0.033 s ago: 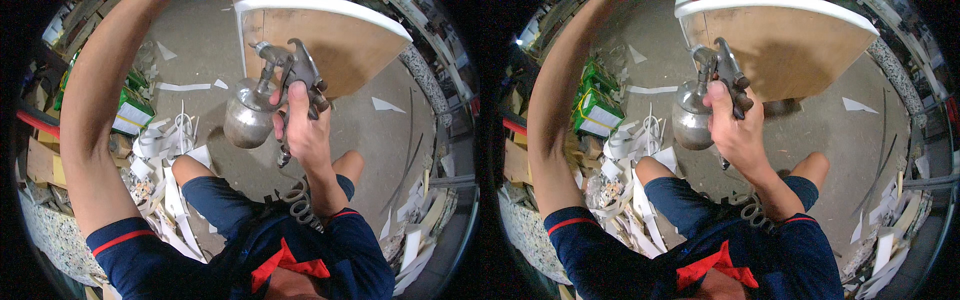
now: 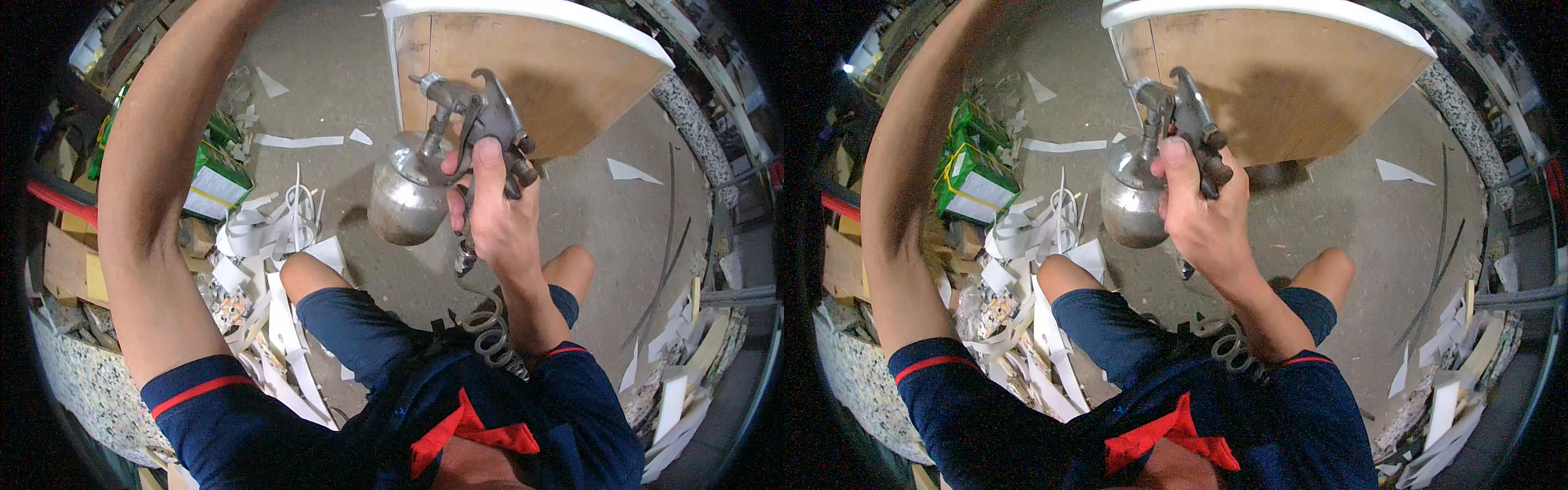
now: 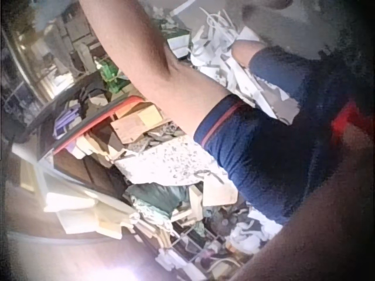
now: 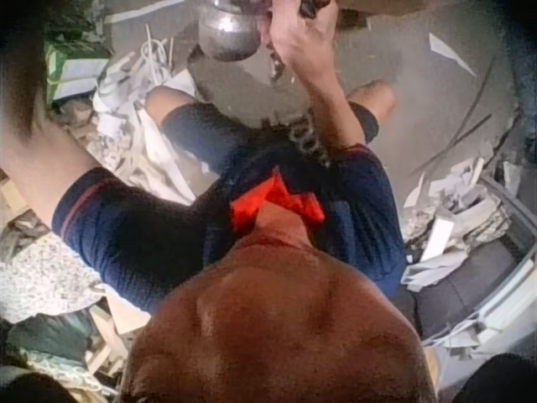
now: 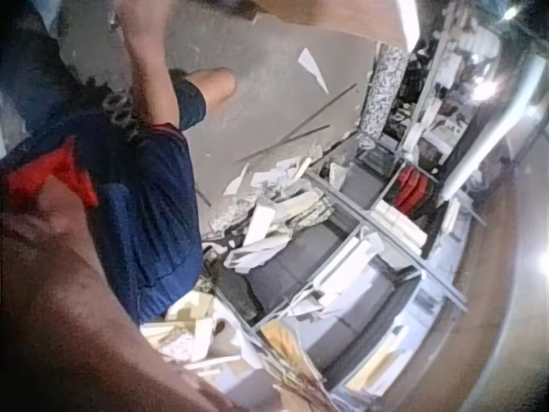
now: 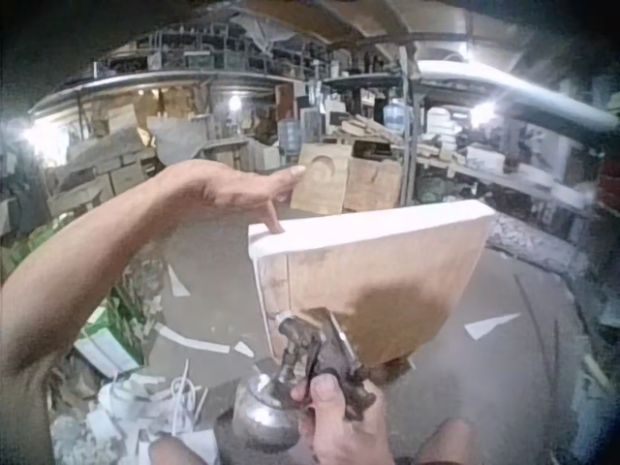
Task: The person applies a white veneer strip to a curved wooden piece, sprays adhesive, presses the veneer into place, trims the excess with a utility knife, and then sprays the edges. The person later handles a larger white sheet and positions it over the wooden piece.
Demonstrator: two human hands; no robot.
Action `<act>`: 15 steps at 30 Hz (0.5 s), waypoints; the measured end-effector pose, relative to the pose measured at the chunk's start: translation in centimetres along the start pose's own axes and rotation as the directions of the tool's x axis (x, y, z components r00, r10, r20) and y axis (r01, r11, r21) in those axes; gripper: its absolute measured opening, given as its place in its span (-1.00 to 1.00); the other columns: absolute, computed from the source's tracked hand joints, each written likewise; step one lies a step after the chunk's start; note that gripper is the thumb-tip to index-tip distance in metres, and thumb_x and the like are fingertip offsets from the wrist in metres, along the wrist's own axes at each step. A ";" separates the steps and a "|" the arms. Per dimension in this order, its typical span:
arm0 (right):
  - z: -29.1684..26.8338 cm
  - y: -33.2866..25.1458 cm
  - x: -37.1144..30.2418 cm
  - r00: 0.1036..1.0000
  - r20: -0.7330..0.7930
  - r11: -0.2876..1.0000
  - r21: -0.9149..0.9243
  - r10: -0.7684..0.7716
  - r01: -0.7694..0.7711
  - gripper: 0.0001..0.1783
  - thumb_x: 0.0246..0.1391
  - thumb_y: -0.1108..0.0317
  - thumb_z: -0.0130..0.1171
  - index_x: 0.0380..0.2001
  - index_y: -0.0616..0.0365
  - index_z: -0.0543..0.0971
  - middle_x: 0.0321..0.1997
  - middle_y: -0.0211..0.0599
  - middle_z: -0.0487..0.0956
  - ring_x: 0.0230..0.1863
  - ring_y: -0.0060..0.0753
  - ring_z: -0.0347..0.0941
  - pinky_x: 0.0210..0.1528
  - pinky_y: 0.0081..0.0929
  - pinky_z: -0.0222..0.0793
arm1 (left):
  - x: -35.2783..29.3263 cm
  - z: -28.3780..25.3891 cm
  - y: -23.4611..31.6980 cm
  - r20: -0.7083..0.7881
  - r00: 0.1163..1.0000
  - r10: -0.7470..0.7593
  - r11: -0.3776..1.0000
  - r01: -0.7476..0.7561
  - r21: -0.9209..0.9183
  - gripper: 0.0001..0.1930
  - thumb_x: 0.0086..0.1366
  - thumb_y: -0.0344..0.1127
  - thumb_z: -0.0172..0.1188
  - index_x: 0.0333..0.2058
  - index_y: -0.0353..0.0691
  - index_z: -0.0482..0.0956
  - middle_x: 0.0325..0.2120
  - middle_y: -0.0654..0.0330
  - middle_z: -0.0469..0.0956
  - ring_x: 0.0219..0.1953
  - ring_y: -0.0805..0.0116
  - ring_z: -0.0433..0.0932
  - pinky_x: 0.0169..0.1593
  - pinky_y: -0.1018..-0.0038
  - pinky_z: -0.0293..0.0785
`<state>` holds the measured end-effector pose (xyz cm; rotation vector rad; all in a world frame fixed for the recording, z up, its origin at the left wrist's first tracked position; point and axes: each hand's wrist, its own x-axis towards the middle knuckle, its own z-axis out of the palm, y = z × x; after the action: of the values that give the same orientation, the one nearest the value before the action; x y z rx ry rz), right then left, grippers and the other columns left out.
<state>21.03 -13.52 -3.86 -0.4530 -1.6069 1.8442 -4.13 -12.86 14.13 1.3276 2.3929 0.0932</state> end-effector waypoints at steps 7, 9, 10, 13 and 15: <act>-2.5 3.5 -1.7 0.992 0.044 0.991 -0.072 0.114 -0.111 -0.55 0.39 0.07 -0.11 -0.01 0.26 0.49 -0.35 -0.29 0.51 -0.65 -0.63 0.28 -0.68 -0.63 0.20 | 2.7 0.1 -2.0 -0.005 0.972 0.235 0.970 -0.235 -0.054 0.12 0.26 0.50 -0.80 0.17 -0.37 0.43 0.39 -0.10 0.03 0.47 0.05 -0.21 0.46 0.19 -0.33; -2.8 4.6 -1.0 0.991 0.062 0.988 -0.104 0.119 -0.112 -0.55 0.39 0.07 -0.11 -0.01 0.27 0.48 -0.36 -0.29 0.51 -0.66 -0.64 0.27 -0.68 -0.63 0.20 | 3.2 -0.1 -2.8 -0.055 0.981 0.189 0.979 -0.192 -0.067 0.12 0.25 0.52 -0.78 0.17 -0.36 0.44 0.37 -0.13 0.07 0.47 0.05 -0.17 0.46 0.19 -0.29; -3.0 4.9 -1.0 0.990 0.074 0.986 -0.124 0.121 -0.111 -0.55 0.39 0.08 -0.11 -0.02 0.28 0.48 -0.36 -0.29 0.51 -0.66 -0.65 0.26 -0.68 -0.63 0.20 | 3.4 -0.2 -3.1 -0.067 0.984 0.166 0.983 -0.171 -0.072 0.12 0.24 0.53 -0.76 0.17 -0.36 0.44 0.36 -0.15 0.09 0.46 0.04 -0.14 0.46 0.19 -0.27; -3.4 5.0 -0.9 0.985 0.096 0.980 -0.156 0.142 -0.126 -0.54 0.39 0.07 -0.11 -0.01 0.29 0.48 -0.36 -0.29 0.52 -0.67 -0.65 0.26 -0.68 -0.62 0.20 | 3.7 -0.2 -3.4 -0.080 0.989 0.121 0.991 -0.126 -0.054 0.13 0.23 0.57 -0.72 0.17 -0.35 0.44 0.34 -0.19 0.11 0.44 0.01 -0.04 0.45 0.20 -0.22; -3.4 4.7 -0.8 0.988 0.097 0.986 -0.126 0.119 -0.106 -0.53 0.38 0.05 -0.10 -0.01 0.29 0.48 -0.36 -0.28 0.52 -0.67 -0.64 0.27 -0.69 -0.62 0.20 | 3.8 0.0 -3.6 -0.135 0.986 0.102 0.994 -0.107 -0.030 0.13 0.22 0.58 -0.69 0.17 -0.36 0.44 0.33 -0.21 0.12 0.42 -0.02 0.02 0.44 0.20 -0.18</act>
<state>22.68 -11.73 -9.16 -0.5174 -1.8038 1.8878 -8.76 -11.69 12.06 1.4716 2.4160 0.2625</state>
